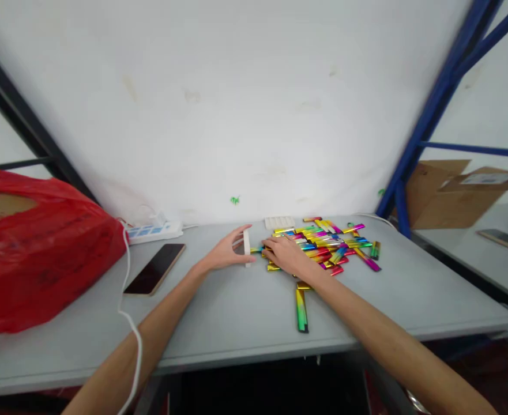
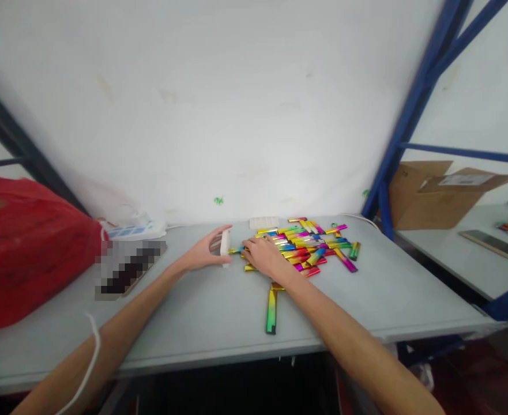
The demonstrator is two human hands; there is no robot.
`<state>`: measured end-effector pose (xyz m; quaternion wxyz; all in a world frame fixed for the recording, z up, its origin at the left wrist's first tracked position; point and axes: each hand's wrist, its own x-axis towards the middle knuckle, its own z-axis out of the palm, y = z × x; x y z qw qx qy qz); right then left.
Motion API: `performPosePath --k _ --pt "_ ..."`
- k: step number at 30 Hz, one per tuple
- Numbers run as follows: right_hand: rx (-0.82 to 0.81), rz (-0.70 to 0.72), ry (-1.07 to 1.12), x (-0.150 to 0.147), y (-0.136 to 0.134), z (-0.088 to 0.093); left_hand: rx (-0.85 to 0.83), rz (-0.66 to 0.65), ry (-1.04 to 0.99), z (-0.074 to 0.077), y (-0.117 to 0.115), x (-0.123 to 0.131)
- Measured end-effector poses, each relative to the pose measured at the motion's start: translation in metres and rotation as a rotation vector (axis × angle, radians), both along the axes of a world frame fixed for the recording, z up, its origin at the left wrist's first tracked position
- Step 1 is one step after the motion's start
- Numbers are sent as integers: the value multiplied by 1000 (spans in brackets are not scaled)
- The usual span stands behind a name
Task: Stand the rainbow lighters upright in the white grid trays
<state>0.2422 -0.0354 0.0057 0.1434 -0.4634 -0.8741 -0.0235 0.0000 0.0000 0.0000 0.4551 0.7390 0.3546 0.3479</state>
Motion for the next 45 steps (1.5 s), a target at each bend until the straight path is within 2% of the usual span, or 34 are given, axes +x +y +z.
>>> performPosePath --k 3,6,9,12,15,17,20,23,26,28,34,37,41,45 --pt "45 67 37 -4 -1 -1 -11 -30 -35 -2 0 5" --pt "21 117 -15 -9 -1 -2 -5 -37 -52 -4 -2 8" --pt "28 86 -51 -6 -1 -1 18 -11 -39 -5 0 2" --pt "70 36 4 3 -1 5 58 34 4 -4 6 -9" --pt "100 22 139 14 -3 20 159 124 136 -5 16 -23" --pt "83 78 210 22 -12 31 263 210 276 -7 23 -33" --pt "57 190 256 33 -45 37 385 295 468 -14 34 -48" --pt "32 259 196 42 -97 25 449 322 587 -22 43 -57" --pt "39 188 128 55 -140 3 482 358 626 -25 48 -55" --pt "61 138 124 68 -152 -11 502 381 651 -25 48 -47" --pt "186 40 189 111 -136 -38 546 409 744 -20 52 -15" --pt "196 -1 214 121 -129 -43 566 337 766 -14 64 -8" --pt "190 -18 250 120 -126 -45 585 209 775 -4 78 -17" --pt "193 -43 281 117 -126 -46 600 148 790 -3 77 -33"
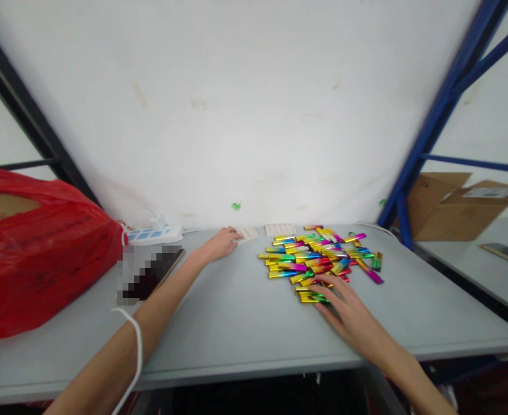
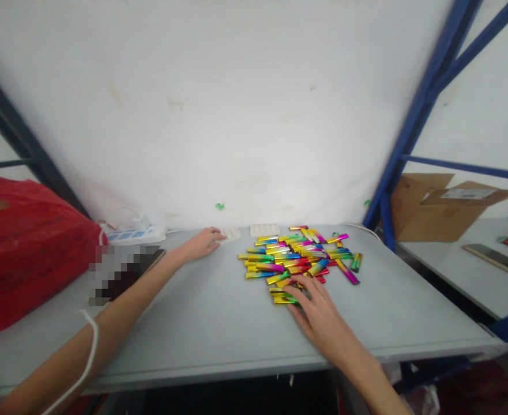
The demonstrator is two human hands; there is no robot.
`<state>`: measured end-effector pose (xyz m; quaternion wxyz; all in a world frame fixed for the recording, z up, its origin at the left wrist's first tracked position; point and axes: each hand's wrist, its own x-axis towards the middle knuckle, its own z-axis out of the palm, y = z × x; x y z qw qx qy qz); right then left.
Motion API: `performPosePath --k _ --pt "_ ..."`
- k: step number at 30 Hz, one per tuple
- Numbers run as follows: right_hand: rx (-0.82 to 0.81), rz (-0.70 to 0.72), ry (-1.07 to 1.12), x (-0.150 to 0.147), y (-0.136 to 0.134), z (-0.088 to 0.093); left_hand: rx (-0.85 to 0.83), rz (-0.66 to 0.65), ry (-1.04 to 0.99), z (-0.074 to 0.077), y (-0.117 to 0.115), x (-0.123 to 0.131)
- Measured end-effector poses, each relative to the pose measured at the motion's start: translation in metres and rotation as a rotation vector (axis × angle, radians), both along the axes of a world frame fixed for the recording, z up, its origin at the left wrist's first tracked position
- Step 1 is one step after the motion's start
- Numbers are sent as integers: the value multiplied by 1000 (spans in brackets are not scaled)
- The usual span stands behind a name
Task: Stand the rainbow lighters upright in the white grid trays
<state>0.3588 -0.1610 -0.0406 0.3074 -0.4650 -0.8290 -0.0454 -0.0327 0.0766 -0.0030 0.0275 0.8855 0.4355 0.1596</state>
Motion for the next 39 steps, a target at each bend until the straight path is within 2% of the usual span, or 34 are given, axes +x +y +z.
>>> performPosePath --k 4,11,18,23,27,31,34,36,39 --pt "23 -9 8 -1 0 -2 26 -32 15 -5 2 4" --pt "28 -42 20 -1 -2 -2 84 -21 -5 -8 29 33" --pt "23 -46 22 -1 -3 -2 170 -28 -19 -8 19 72" --pt "43 -57 24 -1 -3 0 160 -51 -5 -4 28 105" --pt "77 -27 16 -2 -3 3 153 -63 -23 0 33 116" --pt "150 25 18 -2 -2 5 151 -91 -65 10 24 113" --pt "182 31 14 -1 -3 5 158 -103 -113 23 4 96" --pt "176 23 4 0 -3 4 165 -93 -147 34 -19 75" --pt "178 21 3 -1 -2 3 108 -113 -213 47 -69 33"
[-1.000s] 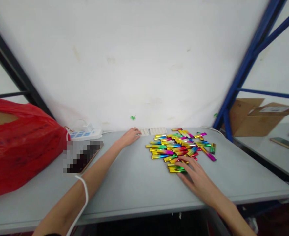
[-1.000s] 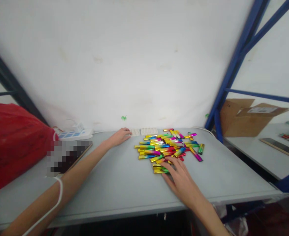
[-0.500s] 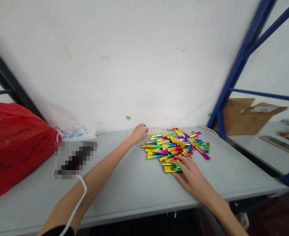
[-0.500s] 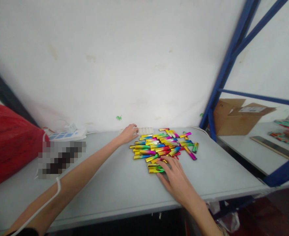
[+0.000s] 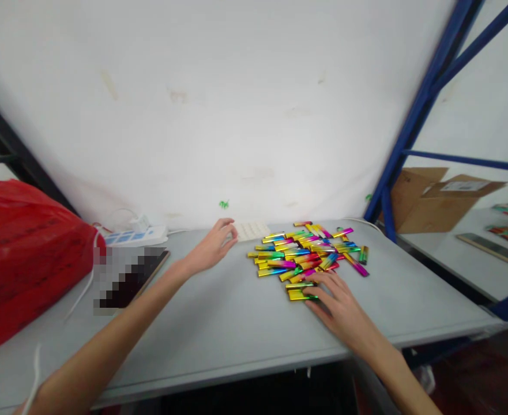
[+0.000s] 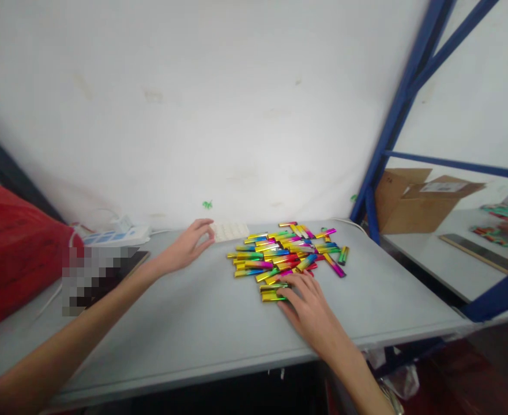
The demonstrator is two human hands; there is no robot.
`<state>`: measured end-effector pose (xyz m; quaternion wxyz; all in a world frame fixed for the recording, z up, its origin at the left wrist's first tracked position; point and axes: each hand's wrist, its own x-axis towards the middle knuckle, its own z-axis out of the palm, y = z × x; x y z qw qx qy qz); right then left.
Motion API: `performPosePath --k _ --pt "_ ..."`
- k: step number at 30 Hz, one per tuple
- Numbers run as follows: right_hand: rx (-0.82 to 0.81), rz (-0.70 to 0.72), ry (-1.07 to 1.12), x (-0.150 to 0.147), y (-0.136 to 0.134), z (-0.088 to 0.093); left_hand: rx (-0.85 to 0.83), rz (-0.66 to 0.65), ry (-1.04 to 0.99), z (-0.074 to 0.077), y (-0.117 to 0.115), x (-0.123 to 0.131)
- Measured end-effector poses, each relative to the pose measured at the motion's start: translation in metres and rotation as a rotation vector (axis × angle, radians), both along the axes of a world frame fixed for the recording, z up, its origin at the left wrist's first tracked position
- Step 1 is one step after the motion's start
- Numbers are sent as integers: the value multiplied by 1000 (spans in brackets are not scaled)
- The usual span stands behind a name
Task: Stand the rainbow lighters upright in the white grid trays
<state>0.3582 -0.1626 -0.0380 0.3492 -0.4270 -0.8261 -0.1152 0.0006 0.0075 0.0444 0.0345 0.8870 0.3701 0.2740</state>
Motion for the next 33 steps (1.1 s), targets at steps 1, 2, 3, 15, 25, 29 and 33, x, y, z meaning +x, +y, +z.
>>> performPosePath --k 1,2,3,15,25,29,33 --pt "8 4 4 0 1 0 -29 5 0 3 -20 -15" --pt "14 11 8 -1 1 0 -60 18 5 4 -40 -29" --pt "18 18 14 -1 2 0 -91 31 17 3 -60 -43" --pt "-382 46 361 -22 23 35 -352 -26 119 -35 -125 -61" --pt "-548 308 919 -105 153 94 -301 -105 191 -16 -44 -17" --pt "-713 444 1057 -124 161 79 -251 -122 111 -29 -31 -13" --pt "-786 422 1020 -128 150 65 -214 -88 18 -46 -30 -23"
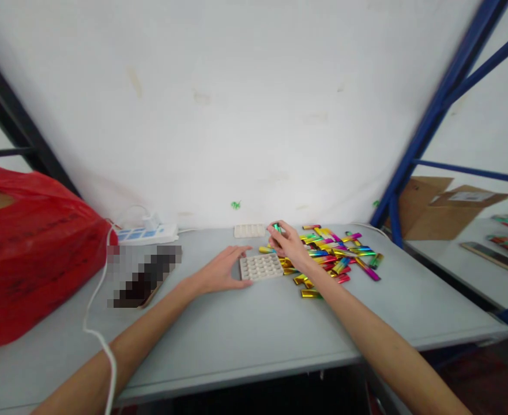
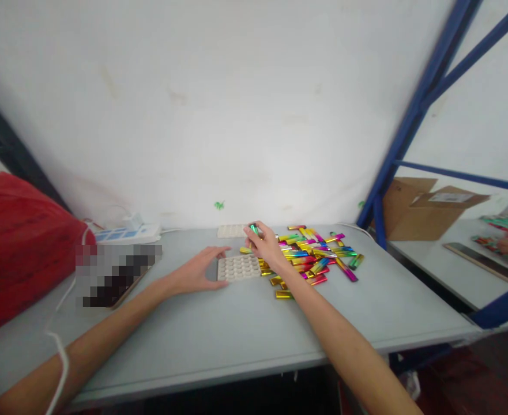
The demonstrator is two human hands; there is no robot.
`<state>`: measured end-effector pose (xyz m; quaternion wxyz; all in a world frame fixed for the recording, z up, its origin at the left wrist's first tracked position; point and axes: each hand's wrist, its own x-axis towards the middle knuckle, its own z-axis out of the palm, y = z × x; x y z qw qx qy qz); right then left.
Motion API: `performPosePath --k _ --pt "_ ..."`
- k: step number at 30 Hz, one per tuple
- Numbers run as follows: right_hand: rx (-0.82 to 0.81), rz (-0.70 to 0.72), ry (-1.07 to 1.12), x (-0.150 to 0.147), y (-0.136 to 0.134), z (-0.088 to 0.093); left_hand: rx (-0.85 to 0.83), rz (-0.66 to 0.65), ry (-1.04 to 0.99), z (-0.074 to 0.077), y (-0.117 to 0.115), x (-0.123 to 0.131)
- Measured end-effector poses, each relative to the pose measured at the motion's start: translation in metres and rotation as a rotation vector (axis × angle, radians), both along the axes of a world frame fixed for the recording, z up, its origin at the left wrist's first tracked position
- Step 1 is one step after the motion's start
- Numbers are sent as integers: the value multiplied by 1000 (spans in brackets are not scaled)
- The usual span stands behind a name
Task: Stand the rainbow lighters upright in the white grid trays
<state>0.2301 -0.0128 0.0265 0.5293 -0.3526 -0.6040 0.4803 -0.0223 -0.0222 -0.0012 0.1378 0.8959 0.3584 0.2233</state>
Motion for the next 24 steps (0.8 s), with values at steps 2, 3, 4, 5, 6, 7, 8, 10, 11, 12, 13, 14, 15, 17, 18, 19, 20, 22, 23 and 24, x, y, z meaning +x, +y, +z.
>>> performPosePath --k 2,3,4,5,6,7,8,10,11,12,13,14,15,17,18,19,20,22,23,24 --pt "-3 -45 -35 -2 -5 -4 11 42 -3 -4 0 -6" --pt "-4 -64 -52 -3 -6 -5 12 57 -1 -5 1 -8" --pt "-13 -72 -65 -5 -7 -6 12 67 0 -5 1 -10" --pt "-36 -70 -70 -7 -8 -6 10 72 1 -5 2 -10" --pt "-72 -61 -68 -9 -8 -7 8 76 1 -4 2 -11" --pt "-111 -50 -64 -11 -8 -8 6 80 1 -4 3 -11" --pt "-144 -45 -62 -13 -8 -9 5 86 1 -3 3 -10" --pt "-172 -54 -70 -16 -9 -10 -1 96 5 -3 3 -9" --pt "-169 -67 -79 -17 -9 -11 -5 95 8 -2 3 -9" --pt "-158 -81 -90 -18 -10 -12 -9 89 10 -2 3 -9" --pt "-142 -95 -102 -19 -10 -13 -13 82 9 -2 3 -9" --pt "-123 -109 -112 -19 -11 -13 -15 73 6 -2 3 -8" --pt "-106 -118 -122 -19 -11 -14 -18 66 3 -2 2 -8" --pt "-88 -123 -131 -19 -11 -15 -25 55 -1 -2 2 -8" --pt "-89 -115 -126 -19 -11 -15 -31 52 0 -2 1 -8" --pt "-97 -103 -116 -19 -10 -16 -38 50 0 -2 1 -8" --pt "-108 -85 -102 -19 -10 -16 -47 46 0 -2 1 -9" --pt "-119 -42 -73 -19 -8 -17 -64 36 -6 -2 2 -11" --pt "-114 -22 -63 -19 -8 -18 -71 33 -11 -2 2 -12" --pt "-97 -9 -63 -19 -7 -18 -77 31 -18 -1 2 -13"
